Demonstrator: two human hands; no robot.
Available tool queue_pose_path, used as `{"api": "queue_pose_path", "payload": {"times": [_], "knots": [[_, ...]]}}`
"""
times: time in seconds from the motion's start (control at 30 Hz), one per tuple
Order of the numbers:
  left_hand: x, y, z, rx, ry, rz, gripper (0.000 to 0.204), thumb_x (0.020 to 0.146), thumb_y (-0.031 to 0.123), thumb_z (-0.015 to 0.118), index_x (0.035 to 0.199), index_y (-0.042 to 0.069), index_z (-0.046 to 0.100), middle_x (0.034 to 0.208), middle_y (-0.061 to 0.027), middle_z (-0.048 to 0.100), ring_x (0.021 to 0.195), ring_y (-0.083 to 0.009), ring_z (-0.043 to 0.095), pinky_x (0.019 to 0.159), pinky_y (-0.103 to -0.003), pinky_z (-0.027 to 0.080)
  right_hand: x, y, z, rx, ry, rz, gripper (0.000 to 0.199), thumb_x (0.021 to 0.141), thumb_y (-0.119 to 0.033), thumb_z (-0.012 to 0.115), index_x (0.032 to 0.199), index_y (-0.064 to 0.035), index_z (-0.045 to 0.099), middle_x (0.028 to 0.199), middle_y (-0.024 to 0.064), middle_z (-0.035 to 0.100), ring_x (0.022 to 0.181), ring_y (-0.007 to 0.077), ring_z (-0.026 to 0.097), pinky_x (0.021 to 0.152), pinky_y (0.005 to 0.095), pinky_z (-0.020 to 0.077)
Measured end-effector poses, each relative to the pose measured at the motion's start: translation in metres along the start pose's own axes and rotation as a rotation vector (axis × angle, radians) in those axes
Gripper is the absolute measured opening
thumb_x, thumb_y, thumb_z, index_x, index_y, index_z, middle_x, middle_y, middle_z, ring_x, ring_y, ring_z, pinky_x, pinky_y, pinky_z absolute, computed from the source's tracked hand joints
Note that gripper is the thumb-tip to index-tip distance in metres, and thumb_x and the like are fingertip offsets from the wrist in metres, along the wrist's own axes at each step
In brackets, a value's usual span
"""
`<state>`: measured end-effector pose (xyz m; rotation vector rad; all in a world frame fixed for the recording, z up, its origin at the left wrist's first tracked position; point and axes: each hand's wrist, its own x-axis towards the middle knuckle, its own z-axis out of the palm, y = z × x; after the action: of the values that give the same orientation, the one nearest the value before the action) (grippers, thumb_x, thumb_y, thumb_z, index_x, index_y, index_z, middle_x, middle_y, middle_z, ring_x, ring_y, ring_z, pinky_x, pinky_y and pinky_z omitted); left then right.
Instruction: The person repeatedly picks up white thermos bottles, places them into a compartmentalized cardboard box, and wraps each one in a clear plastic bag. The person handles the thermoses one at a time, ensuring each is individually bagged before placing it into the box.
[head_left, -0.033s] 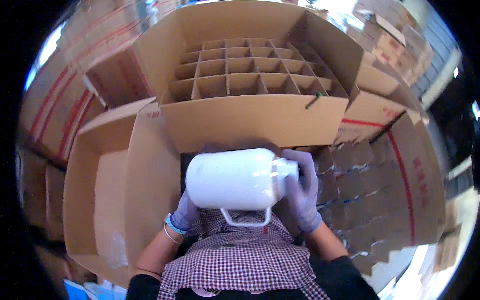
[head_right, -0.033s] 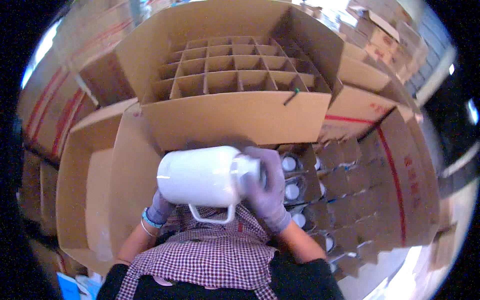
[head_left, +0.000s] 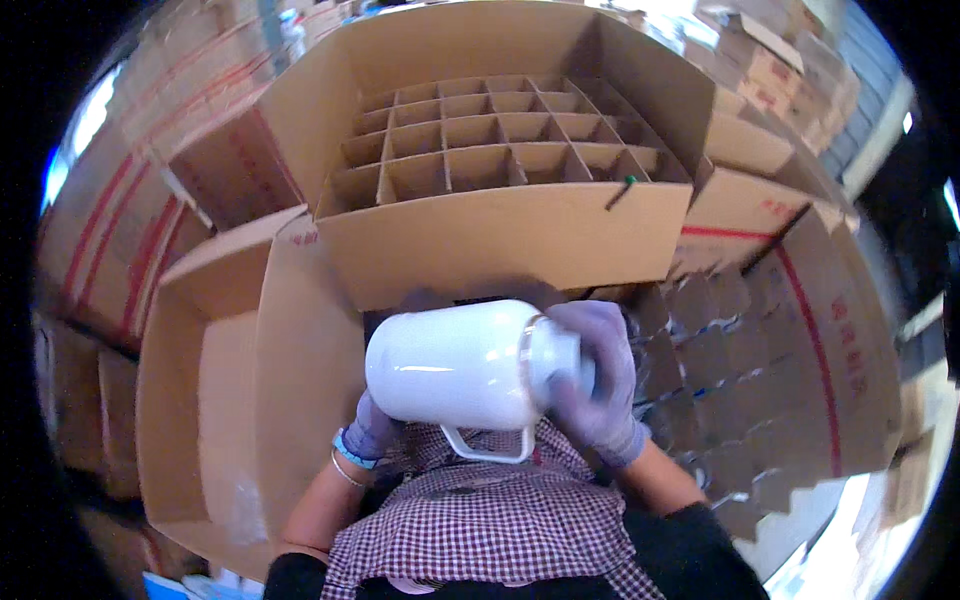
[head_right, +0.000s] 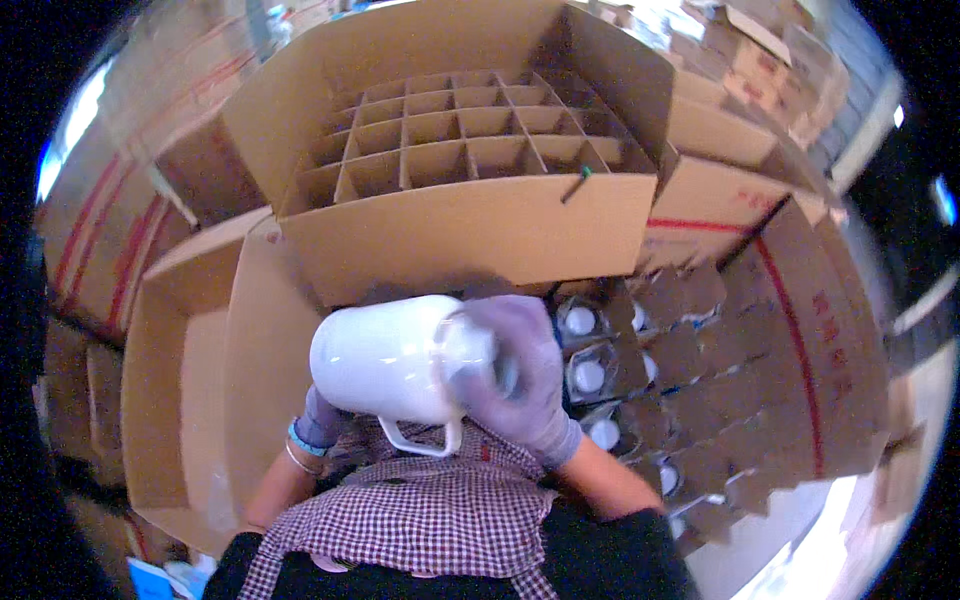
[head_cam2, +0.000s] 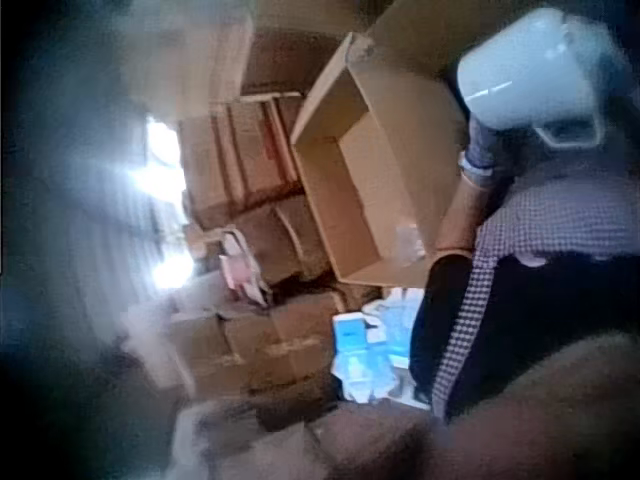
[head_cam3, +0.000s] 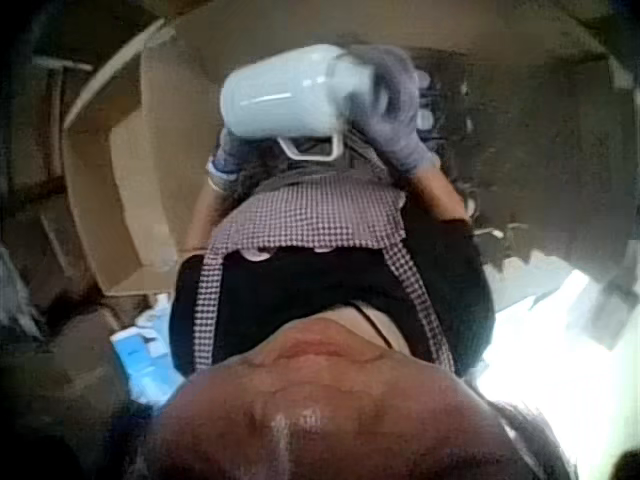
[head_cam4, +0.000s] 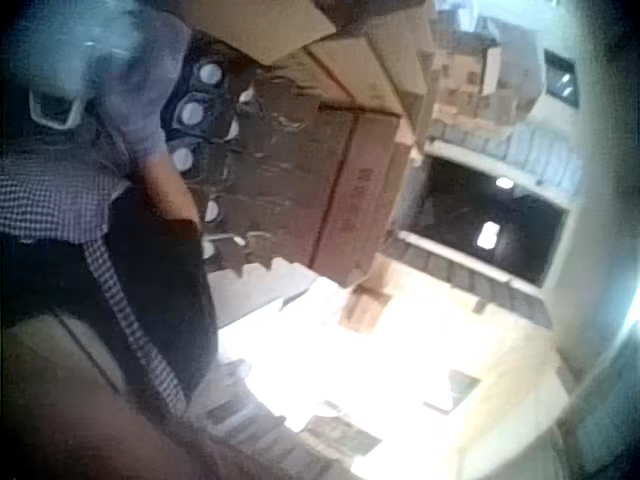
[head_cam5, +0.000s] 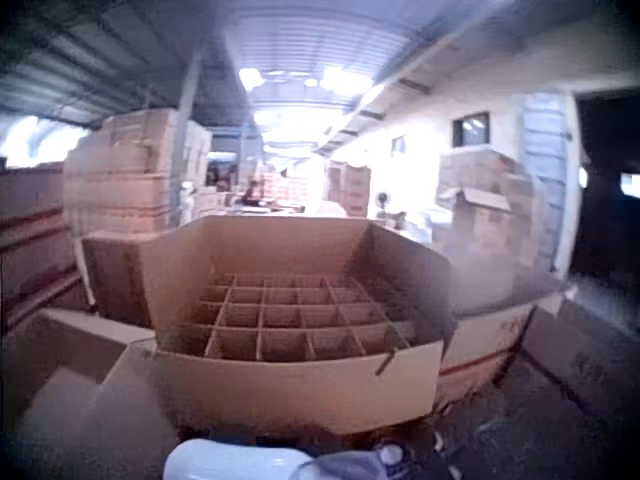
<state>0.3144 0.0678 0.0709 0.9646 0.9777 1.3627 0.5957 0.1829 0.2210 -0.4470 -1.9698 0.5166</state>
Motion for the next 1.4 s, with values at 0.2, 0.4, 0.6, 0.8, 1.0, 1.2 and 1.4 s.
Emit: {"api": "queue_pose_path", "payload": {"times": [0.2,0.4,0.6,0.8,1.0,1.2,1.4], "knots": [[-0.011,0.081,0.111,-0.117,-0.1,-0.127,0.058,0.098,0.019,0.064,0.15,0.009,0.04,0.148,-0.0122,0.05,0.136,-0.0245,0.047,0.117,-0.042,0.035,0.022,-0.051,0.003,0.216,-0.139,-0.221,0.071,0.065,-0.035,0.086,0.126,-0.007,0.062,0.114,0.0135,0.065,0.095,0.0311,0.064,0.087,0.0423,0.0496],[-0.013,0.074,0.104,-0.216,0.024,-0.028,0.057,0.099,0.018,0.064,0.15,0.009,0.04,0.148,-0.0123,0.05,0.136,-0.0247,0.047,0.117,-0.042,0.036,0.02,-0.039,0.004,0.249,-0.012,-0.03,0.087,0.067,-0.036,0.085,0.138,-0.0033,0.047,0.116,0.016,0.063,0.105,0.033,0.062,0.091,0.0424,0.0503],[-0.035,0.078,0.095,-0.212,0.046,-0.052,0.057,0.099,0.018,0.063,0.15,0.009,0.04,0.148,-0.0124,0.05,0.136,-0.0249,0.048,0.117,-0.042,0.036,0.015,-0.052,-0.003,0.384,0.078,-0.041,0.07,0.066,-0.033,0.085,0.124,-0.0039,0.059,0.11,0.0147,0.063,0.1,0.032,0.063,0.088,0.042,0.0502],[-0.048,0.075,0.096,-0.211,0.083,-0.075,0.056,0.099,0.018,0.063,0.15,0.009,0.04,0.148,-0.0125,0.05,0.135,-0.0251,0.048,0.116,-0.042,0.036,0.019,-0.057,-0.002,0.378,0.057,-0.116,0.066,0.066,-0.032,0.085,0.12,-0.0035,0.061,0.104,0.0135,0.063,0.095,0.0322,0.062,0.085,0.0424,0.0488],[-0.063,0.073,0.088,-0.229,0.117,-0.092,0.056,0.099,0.017,0.063,0.149,0.009,0.041,0.148,-0.0126,0.05,0.135,-0.0253,0.048,0.116,-0.042,0.037,0.012,-0.057,0.01,0.434,-0.032,-0.155,0.069,0.063,-0.039,0.088,0.12,-0.0063,0.064,0.109,0.011,0.067,0.098,0.0277,0.065,0.089,0.0403,0.0497],[-0.069,0.077,0.088,-0.221,0.144,-0.101,0.055,0.099,0.017,0.062,0.149,0.009,0.041,0.148,-0.0127,0.05,0.135,-0.0255,0.048,0.116,-0.042,0.037,0.014,-0.057,0.011,0.528,-0.041,0.01,0.072,0.063,-0.04,0.089,0.121,-0.0059,0.063,0.108,0.0111,0.066,0.099,0.029,0.065,0.088,0.0391,0.0504],[-0.066,0.073,0.08,-0.243,0.141,-0.115,0.055,0.099,0.017,0.062,0.149,0.008,0.041,0.148,-0.0127,0.05,0.135,-0.0257,0.049,0.116,-0.043,0.038,0.017,-0.049,0.021,0.521,-0.032,-0.053,0.071,0.06,-0.041,0.09,0.116,-0.0052,0.065,0.109,0.012,0.067,0.097,0.0297,0.066,0.088,0.0392,0.051]]}}
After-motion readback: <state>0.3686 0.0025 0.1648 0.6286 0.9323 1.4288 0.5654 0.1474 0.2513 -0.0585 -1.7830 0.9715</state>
